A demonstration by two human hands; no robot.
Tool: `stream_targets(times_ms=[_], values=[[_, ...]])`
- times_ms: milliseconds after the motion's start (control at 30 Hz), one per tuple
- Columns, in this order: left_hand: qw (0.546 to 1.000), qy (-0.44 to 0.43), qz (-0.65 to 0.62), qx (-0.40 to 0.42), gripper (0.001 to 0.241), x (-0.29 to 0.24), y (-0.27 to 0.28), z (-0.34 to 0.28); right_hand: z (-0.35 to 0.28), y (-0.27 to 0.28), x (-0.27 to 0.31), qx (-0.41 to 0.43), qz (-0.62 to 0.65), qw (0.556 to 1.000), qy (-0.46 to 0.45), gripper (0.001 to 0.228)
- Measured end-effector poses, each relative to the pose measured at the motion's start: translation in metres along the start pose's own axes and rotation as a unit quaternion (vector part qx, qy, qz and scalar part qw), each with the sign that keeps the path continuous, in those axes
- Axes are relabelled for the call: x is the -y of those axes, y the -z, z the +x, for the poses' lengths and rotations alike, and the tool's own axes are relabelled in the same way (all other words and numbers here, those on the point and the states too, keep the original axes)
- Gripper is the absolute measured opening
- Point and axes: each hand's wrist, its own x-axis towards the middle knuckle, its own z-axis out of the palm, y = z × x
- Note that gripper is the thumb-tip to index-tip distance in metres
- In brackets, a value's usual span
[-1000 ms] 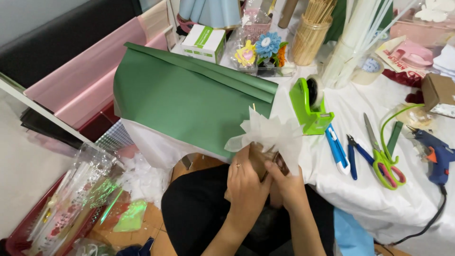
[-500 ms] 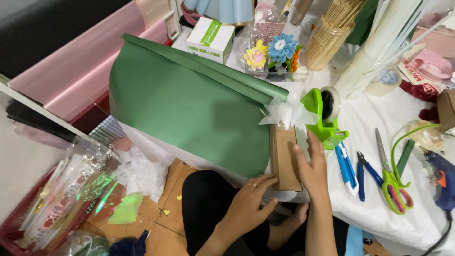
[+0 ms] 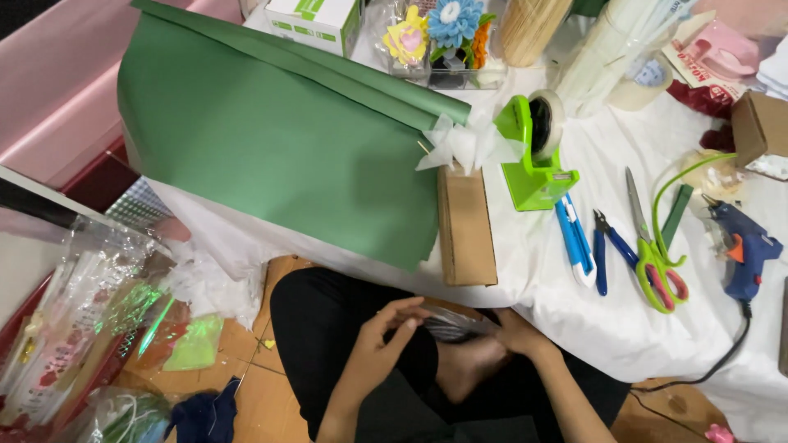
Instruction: The person places tissue paper into a small cardboard box and then cuts a large sheet of green wrapping paper using a utility knife. They fold the paper and wrap it around the box, securing it with tape.
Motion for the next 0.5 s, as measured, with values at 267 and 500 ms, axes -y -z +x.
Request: stream_targets(times_ms=[267, 500], values=[[0.988, -0.058, -0.014, -0.142, 0.031, -0.029, 0.046, -0.023, 0.054, 0.043, -0.026, -0.182, -0.119, 0.976, -0.007, 0.094], [0.988, -0.094, -0.029, -0.118, 0.031, -0.048, 0.016, -0.011, 0.042, 0.028, -0.048, -0.176, -0.165, 0.964, -0.113, 0.075]])
